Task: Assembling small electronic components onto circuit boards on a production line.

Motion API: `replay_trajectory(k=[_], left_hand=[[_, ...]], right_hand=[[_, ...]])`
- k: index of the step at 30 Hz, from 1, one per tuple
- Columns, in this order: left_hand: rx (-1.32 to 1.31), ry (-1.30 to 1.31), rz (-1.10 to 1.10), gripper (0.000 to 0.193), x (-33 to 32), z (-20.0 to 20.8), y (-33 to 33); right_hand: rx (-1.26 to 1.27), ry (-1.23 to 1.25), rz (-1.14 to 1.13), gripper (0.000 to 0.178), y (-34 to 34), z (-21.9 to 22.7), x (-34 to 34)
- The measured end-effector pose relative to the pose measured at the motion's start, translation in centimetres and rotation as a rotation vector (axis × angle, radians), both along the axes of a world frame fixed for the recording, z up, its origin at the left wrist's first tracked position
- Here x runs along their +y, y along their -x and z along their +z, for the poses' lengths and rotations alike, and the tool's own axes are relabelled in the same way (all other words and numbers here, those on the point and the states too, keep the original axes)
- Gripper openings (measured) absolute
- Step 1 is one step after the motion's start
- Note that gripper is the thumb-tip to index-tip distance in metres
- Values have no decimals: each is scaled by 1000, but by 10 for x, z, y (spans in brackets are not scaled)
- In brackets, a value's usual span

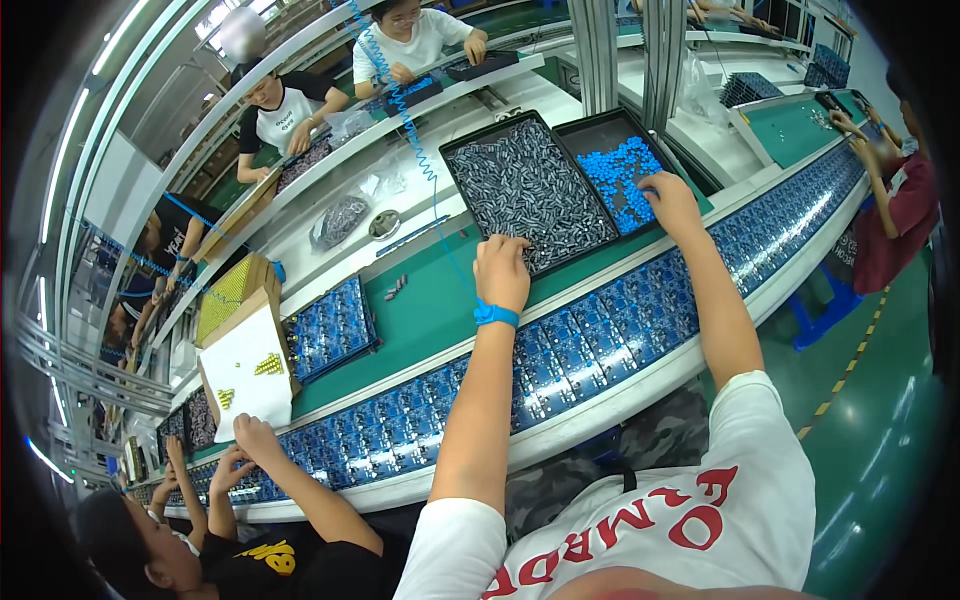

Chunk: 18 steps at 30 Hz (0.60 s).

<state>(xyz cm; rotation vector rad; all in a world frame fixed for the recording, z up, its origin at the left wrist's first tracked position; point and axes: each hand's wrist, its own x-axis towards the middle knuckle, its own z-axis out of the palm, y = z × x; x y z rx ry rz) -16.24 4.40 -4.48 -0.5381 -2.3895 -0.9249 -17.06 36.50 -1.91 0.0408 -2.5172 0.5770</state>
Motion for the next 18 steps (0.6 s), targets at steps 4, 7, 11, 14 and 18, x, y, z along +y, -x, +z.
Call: replay_trajectory(k=[4, 7, 11, 14, 18], left_hand=[[7, -18, -19, 14, -1, 0, 0], [11, -23, -10, 14, 1, 0, 1], [36, -88, -64, 15, -1, 1, 2], [30, -65, -47, 15, -6, 5, -1], [12, -18, -49, 14, -5, 9, -3]], right_hand=[[52, 53, 18, 13, -4, 0, -2], [77, 84, 17, 12, -6, -2, 1], [114, 133, 6, 16, -6, 0, -2], [125, 186, -16, 19, -7, 1, -12], [221, 245, 49, 29, -6, 0, -11]])
